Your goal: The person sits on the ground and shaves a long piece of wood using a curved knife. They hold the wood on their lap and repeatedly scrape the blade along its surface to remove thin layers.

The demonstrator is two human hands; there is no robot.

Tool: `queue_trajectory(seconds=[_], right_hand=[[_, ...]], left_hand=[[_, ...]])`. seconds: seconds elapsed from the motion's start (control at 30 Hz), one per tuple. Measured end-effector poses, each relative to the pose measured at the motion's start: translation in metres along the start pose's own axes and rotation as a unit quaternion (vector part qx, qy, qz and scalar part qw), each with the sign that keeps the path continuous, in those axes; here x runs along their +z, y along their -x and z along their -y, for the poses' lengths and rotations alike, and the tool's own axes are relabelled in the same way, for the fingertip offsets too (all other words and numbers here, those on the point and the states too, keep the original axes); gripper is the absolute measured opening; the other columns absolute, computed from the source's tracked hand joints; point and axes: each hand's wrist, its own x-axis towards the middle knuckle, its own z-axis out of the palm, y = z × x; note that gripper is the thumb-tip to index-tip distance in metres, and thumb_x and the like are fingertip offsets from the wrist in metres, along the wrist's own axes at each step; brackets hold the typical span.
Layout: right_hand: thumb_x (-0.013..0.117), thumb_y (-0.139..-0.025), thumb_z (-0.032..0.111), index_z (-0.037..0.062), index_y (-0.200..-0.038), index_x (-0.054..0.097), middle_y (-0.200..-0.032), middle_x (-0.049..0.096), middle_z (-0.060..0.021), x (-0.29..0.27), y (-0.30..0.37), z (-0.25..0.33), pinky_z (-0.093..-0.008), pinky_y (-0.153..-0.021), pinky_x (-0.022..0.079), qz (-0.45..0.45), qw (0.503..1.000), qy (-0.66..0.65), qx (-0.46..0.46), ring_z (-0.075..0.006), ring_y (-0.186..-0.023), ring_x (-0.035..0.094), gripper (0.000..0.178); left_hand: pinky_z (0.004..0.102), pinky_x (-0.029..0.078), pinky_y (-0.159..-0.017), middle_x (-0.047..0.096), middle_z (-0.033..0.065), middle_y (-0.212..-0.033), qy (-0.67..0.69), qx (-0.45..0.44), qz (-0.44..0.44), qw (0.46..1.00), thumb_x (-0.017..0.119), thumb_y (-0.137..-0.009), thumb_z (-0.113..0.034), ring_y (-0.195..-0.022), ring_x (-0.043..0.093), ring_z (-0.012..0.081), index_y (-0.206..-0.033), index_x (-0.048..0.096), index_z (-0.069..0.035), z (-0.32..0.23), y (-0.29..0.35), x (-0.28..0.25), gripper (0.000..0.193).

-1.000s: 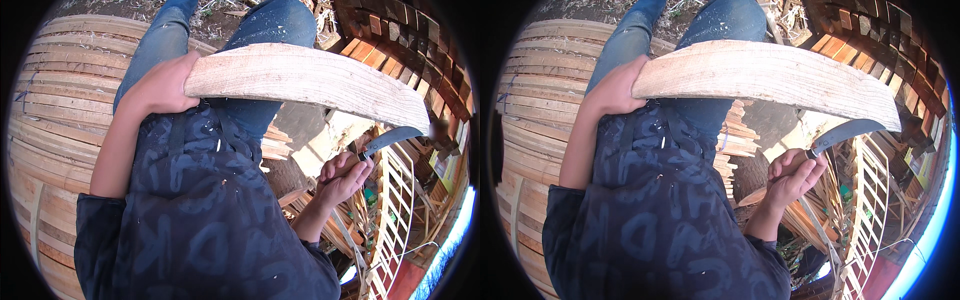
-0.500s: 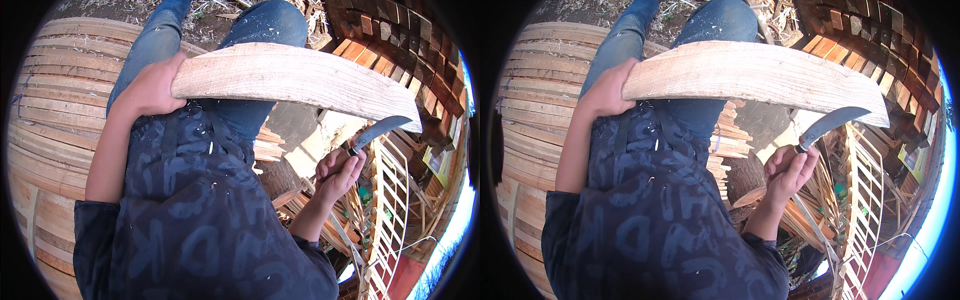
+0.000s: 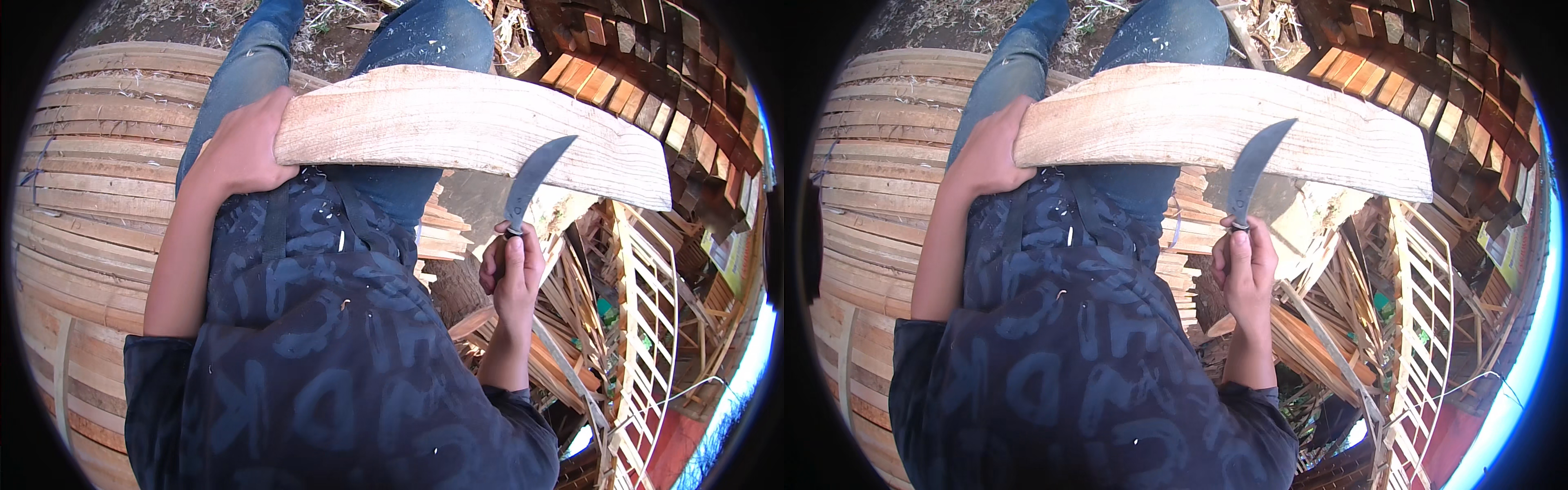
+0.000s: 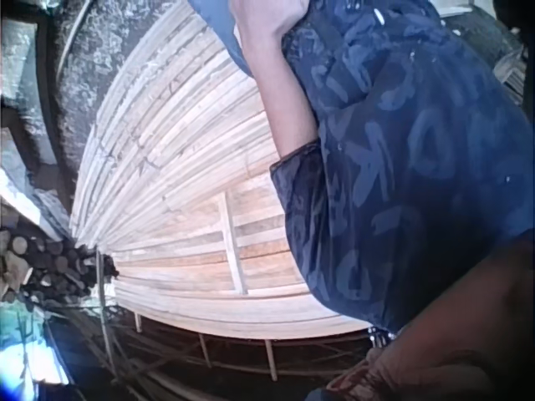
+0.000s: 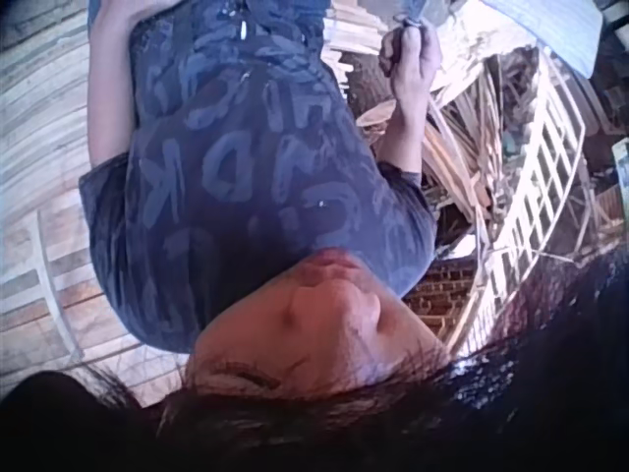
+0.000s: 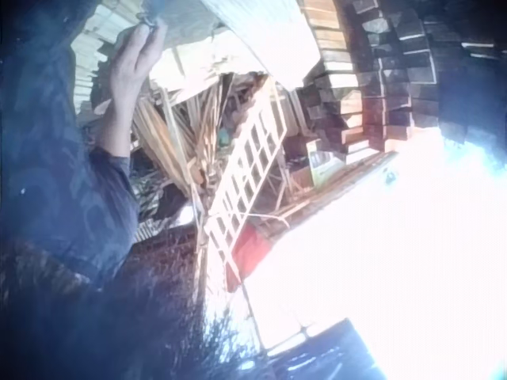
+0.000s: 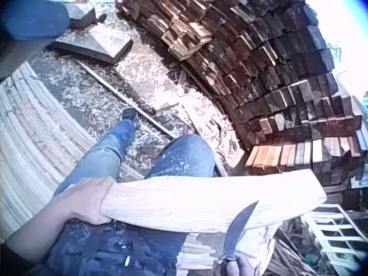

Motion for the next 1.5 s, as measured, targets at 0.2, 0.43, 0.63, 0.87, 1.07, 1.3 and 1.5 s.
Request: queue_trajectory(seconds=[0.2, 0.43, 0.63, 0.87, 1.07, 1.3, 1.5], right_hand=[[0.036, -0.104, 0.022, 0.0041, -0.11, 0.046, -0.058, 0.043, -0.0001, 0.007, 0.0, -0.003, -0.0191, -0.038, 0.03, 0.004, 1.0, 0.008, -0.009, -0.0051, -0.042, 0.035, 0.022], [0.033, -0.104, 0.027, 0.0047, -0.102, 0.047, -0.056, 0.042, 0.0007, 0.022, 0.001, -0.002, -0.0189, -0.037, 0.029, 0.033, 0.997, 0.044, 0.044, -0.0053, -0.041, 0.036, 0.027], [0.034, -0.104, 0.027, 0.0057, -0.099, 0.046, -0.056, 0.041, 0.0, 0.01, -0.007, -0.005, -0.0207, -0.036, 0.03, -0.061, 0.995, -0.078, -0.022, -0.0052, -0.042, 0.036, 0.025], [0.035, -0.104, 0.029, 0.0049, -0.099, 0.047, -0.055, 0.041, -0.0006, 0.021, -0.014, -0.003, -0.0212, -0.037, 0.031, -0.208, 0.926, -0.301, -0.097, -0.0058, -0.042, 0.036, 0.027], [0.034, -0.104, 0.032, 0.0052, -0.101, 0.044, -0.055, 0.039, -0.0013, 0.009, -0.003, -0.007, -0.0229, -0.037, 0.033, -0.044, 0.994, -0.098, -0.017, -0.0083, -0.041, 0.038, 0.029], [0.031, -0.103, 0.036, 0.01, -0.099, 0.04, -0.052, 0.034, -0.0017, -0.027, 0.003, 0.003, -0.0225, -0.031, 0.027, -0.123, 0.982, -0.141, -0.036, -0.0092, -0.036, 0.03, 0.028], [0.039, -0.103, 0.026, 0.0063, -0.097, 0.048, -0.055, 0.04, 0.0019, 0.012, -0.003, 0.005, -0.0202, -0.037, 0.029, 0.029, 0.998, -0.026, 0.043, -0.0048, -0.041, 0.034, 0.023]], left_hand=[[0.0468, 0.045, -0.083, 0.06, 0.0212, -0.103, 0.008, 0.015, -0.014, 1.0, 0.071, -0.057, -0.01, -0.102, 0.055, 0.044, -0.115, 0.045, -0.006, 0.0, -0.002, 0.001, 0.064], [0.0467, 0.045, -0.084, 0.06, 0.0209, -0.103, -0.014, 0.0, -0.01, 1.0, 0.071, -0.057, -0.011, -0.102, 0.056, 0.0427, -0.115, 0.046, -0.007, 0.001, -0.002, 0.0, 0.063], [0.0467, 0.046, -0.082, 0.06, 0.0208, -0.103, -0.009, 0.016, -0.026, 0.999, 0.073, -0.057, -0.012, -0.1, 0.056, 0.0426, -0.115, 0.046, -0.007, 0.004, 0.003, 0.005, 0.064], [0.0469, 0.046, -0.082, 0.06, 0.0198, -0.103, -0.012, 0.016, -0.029, 0.999, 0.073, -0.057, -0.013, -0.1, 0.056, 0.0429, -0.113, 0.046, -0.007, 0.004, -0.003, 0.003, 0.062], [0.0472, 0.045, -0.082, 0.06, 0.0205, -0.103, -0.015, 0.016, -0.026, 0.999, 0.072, -0.058, -0.011, -0.101, 0.056, 0.0437, -0.113, 0.045, -0.006, 0.003, 0.003, 0.003, 0.061], [0.0466, 0.045, -0.083, 0.06, 0.0216, -0.103, 0.0, -0.01, -0.01, 1.0, 0.072, -0.059, -0.011, -0.102, 0.055, 0.0439, -0.115, 0.044, -0.006, 0.007, 0.008, 0.002, 0.063], [0.0463, 0.045, -0.085, 0.06, 0.0222, -0.103, -0.02, -0.004, -0.026, 0.999, 0.072, -0.059, -0.011, -0.103, 0.055, 0.0435, -0.116, 0.044, -0.006, -0.001, 0.009, 0.001, 0.064]])
